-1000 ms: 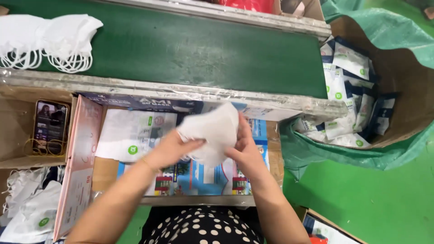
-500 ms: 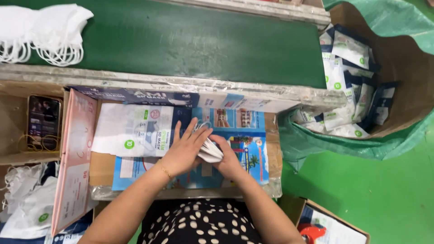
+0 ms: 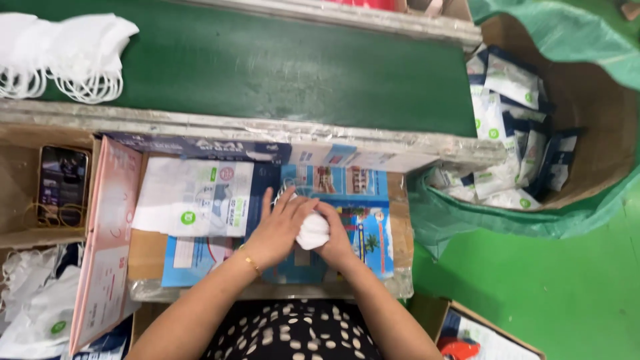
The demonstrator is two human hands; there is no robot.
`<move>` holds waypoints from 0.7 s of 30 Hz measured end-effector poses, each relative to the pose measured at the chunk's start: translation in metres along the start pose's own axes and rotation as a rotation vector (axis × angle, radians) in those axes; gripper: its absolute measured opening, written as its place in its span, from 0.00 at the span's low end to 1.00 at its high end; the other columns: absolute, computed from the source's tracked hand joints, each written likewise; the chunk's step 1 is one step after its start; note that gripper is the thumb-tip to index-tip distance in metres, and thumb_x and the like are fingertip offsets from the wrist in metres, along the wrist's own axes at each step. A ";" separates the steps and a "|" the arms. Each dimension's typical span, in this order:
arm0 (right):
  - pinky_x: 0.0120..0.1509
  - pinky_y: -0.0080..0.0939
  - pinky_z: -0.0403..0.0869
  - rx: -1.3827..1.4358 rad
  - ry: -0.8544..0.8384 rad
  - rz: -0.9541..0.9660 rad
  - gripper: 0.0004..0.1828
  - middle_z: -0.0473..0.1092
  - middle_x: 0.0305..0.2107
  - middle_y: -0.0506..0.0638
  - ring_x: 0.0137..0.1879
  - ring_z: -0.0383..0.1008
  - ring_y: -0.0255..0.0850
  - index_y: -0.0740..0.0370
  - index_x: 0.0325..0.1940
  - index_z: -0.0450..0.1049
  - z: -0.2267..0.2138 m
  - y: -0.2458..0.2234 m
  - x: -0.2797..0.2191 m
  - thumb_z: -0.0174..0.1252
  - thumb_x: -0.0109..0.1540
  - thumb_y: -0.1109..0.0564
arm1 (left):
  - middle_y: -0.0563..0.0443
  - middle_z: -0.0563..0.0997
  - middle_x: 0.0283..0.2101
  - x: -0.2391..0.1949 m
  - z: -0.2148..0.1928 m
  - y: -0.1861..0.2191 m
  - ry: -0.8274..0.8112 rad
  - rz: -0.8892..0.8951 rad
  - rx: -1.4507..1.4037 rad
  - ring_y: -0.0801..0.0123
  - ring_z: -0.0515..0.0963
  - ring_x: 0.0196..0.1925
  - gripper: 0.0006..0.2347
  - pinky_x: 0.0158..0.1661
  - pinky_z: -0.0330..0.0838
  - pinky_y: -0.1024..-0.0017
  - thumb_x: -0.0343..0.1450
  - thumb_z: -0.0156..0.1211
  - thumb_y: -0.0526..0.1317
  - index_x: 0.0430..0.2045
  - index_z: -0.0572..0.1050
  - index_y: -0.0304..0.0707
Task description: Packaging face masks into plastic bags and organizing them into boxes on a conveyor belt.
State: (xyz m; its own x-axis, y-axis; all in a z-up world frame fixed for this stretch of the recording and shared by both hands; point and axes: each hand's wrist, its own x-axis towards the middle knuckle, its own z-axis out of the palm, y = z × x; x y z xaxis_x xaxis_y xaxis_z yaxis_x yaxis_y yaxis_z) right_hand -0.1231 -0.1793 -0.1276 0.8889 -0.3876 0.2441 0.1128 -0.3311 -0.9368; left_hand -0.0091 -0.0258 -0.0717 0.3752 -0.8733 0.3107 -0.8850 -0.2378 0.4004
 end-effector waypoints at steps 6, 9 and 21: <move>0.60 0.42 0.73 -0.256 -0.182 0.010 0.19 0.77 0.48 0.49 0.55 0.76 0.44 0.57 0.51 0.79 -0.037 -0.024 0.003 0.65 0.55 0.64 | 0.38 0.76 0.54 0.000 -0.011 -0.014 0.109 -0.027 -0.223 0.44 0.70 0.62 0.25 0.62 0.60 0.47 0.63 0.59 0.31 0.58 0.72 0.39; 0.55 0.42 0.75 -0.020 -0.238 0.182 0.17 0.79 0.43 0.47 0.50 0.77 0.42 0.55 0.50 0.80 -0.077 -0.048 -0.001 0.64 0.56 0.56 | 0.40 0.78 0.48 -0.016 -0.016 -0.038 0.175 -0.309 -0.168 0.46 0.76 0.53 0.19 0.53 0.72 0.56 0.66 0.58 0.33 0.52 0.76 0.38; 0.47 0.40 0.79 -0.060 -0.282 0.378 0.11 0.81 0.36 0.50 0.40 0.81 0.36 0.60 0.46 0.82 -0.056 -0.063 0.006 0.67 0.58 0.60 | 0.36 0.77 0.37 -0.017 0.018 -0.069 0.178 -0.696 -0.044 0.42 0.78 0.40 0.09 0.39 0.73 0.51 0.67 0.63 0.38 0.34 0.74 0.31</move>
State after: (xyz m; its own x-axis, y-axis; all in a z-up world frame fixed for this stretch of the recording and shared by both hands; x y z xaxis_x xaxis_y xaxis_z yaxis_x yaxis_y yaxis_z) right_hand -0.1496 -0.2089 -0.0526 0.9495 -0.2449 -0.1963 -0.2602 -0.2643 -0.9287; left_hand 0.0406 -0.0022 -0.1196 0.8907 -0.4423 0.1049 -0.4137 -0.6933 0.5900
